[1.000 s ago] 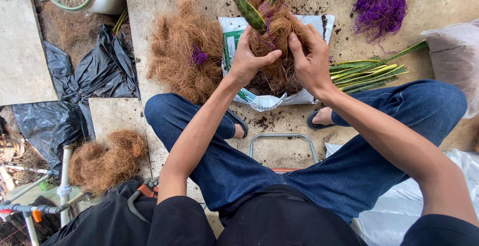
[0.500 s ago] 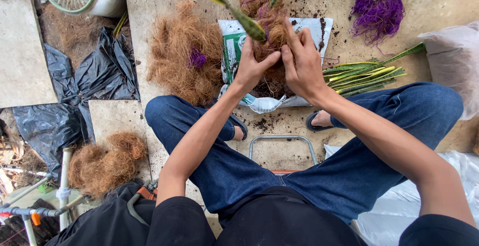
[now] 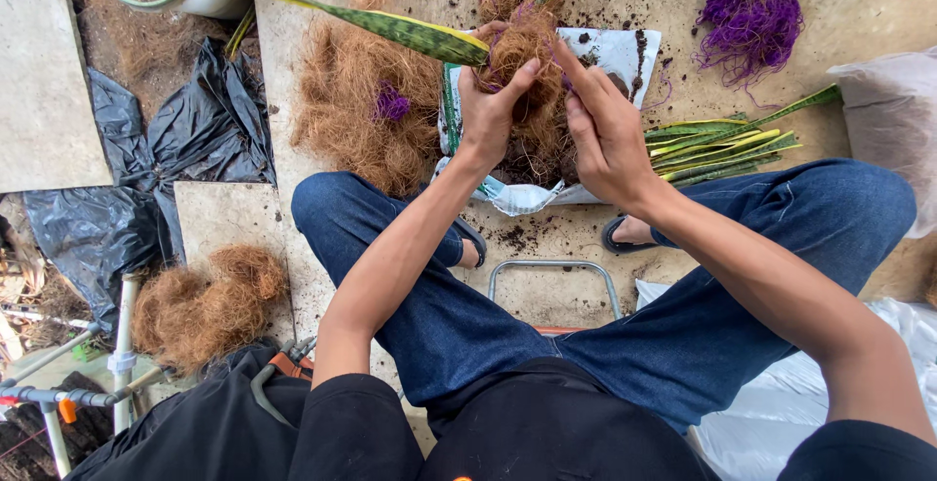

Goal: The person wraps a plant's root ball with coconut coir and then secures it with purple string. They handle the plant, coir, and string by hand, wrapping the string around the root ball multiple times and tying it off.

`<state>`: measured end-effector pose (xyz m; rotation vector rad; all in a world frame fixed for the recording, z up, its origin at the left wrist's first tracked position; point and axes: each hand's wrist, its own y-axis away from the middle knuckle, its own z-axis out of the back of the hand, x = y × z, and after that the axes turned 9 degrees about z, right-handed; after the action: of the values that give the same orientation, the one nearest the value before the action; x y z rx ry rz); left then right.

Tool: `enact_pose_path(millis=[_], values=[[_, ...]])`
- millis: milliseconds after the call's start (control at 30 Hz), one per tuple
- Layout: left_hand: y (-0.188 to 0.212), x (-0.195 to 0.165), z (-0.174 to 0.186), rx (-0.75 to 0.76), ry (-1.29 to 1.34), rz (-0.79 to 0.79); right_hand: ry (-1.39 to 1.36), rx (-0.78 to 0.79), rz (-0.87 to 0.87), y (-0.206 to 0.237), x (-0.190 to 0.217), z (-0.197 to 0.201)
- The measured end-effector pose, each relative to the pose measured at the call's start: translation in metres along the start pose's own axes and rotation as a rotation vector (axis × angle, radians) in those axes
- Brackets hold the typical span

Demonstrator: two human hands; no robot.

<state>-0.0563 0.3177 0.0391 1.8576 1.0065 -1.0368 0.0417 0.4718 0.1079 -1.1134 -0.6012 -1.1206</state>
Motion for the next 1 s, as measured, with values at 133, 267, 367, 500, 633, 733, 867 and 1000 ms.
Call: enact_pose_path(millis=[133,267,367,500,633,733,867,1000], values=[[0.000,-0.002,0.003,-0.006,-0.039,-0.047,-0.206,-0.090,-0.104,0.004,0.004,-0.002],[-0.002,0.001,0.005,-0.035,0.056,-0.094,-0.703,-0.211,-0.459,0.010,-0.002,-0.011],[-0.001,0.009,0.008,-0.037,0.114,-0.136,-0.797,-0.027,-0.615,0.012,-0.012,-0.023],[0.002,0.017,0.013,-0.046,0.251,0.034,-0.932,0.065,-0.620,0.013,-0.022,-0.035],[0.003,0.008,0.016,0.071,0.398,0.225,-0.813,0.094,-0.674,0.014,-0.026,-0.042],[0.000,-0.004,0.013,0.112,0.449,0.292,-0.735,0.116,-0.686,0.013,-0.026,-0.043],[-0.006,-0.011,0.019,0.203,0.605,0.351,-0.416,0.042,-0.325,0.013,-0.021,-0.038],[-0.015,-0.002,0.033,0.065,0.406,0.286,-0.133,-0.021,-0.296,0.019,-0.009,-0.031]])
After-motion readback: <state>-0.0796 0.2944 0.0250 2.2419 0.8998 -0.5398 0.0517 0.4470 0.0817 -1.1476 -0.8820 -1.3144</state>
